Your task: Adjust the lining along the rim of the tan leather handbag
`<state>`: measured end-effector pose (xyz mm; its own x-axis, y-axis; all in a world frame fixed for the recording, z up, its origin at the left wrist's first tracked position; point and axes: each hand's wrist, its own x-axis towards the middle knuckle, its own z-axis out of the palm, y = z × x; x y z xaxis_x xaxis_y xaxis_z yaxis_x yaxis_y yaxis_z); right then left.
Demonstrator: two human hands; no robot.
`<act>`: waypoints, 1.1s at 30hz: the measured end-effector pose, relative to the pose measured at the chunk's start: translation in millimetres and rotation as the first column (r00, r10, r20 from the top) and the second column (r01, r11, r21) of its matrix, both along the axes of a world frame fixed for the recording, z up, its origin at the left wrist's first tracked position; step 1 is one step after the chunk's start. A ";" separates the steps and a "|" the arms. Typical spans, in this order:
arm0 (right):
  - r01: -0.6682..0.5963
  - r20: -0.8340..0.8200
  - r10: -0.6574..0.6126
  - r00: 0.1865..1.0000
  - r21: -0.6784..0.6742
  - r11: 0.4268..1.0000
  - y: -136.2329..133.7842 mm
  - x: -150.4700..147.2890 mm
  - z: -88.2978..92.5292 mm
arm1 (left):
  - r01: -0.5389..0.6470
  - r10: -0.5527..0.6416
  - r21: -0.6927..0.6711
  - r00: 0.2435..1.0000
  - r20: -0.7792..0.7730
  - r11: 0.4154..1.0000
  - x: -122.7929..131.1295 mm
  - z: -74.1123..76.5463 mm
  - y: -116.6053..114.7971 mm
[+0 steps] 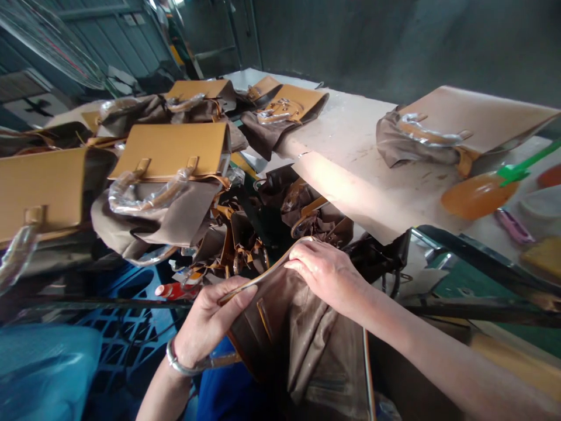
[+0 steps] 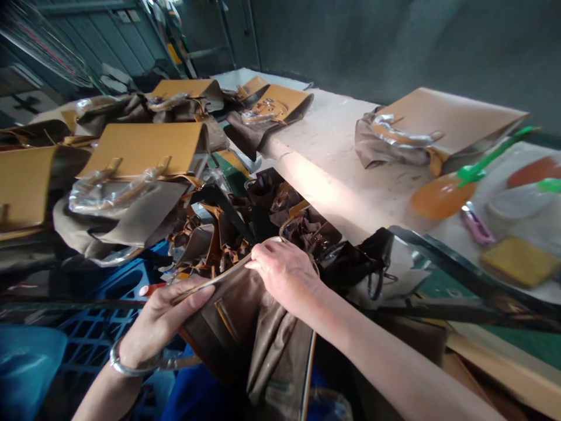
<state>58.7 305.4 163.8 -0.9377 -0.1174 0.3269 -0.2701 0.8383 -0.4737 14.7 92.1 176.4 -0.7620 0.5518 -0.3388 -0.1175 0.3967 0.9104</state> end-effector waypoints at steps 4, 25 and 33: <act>0.023 0.017 -0.023 1.000 -0.015 1.000 -0.8 -1.0 -0.7 | 0.007 -0.006 -0.013 1.000 0.018 1.000 0.9 0.3 -0.6; 0.011 0.174 -0.012 0.985 0.007 1.000 -3.3 -3.0 5.4 | 0.092 -0.093 -0.104 0.996 -0.001 0.990 0.6 15.8 1.4; 0.024 0.202 -0.026 0.979 0.016 1.000 -4.0 -0.9 6.4 | 0.147 -0.149 -0.027 0.987 -0.053 0.989 0.3 21.4 -0.1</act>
<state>57.8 301.4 170.2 -0.9870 -0.0961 0.1290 -0.1488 0.8501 -0.5051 15.0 92.0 197.8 -0.6904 0.6524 -0.3126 -0.0057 0.4271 0.9042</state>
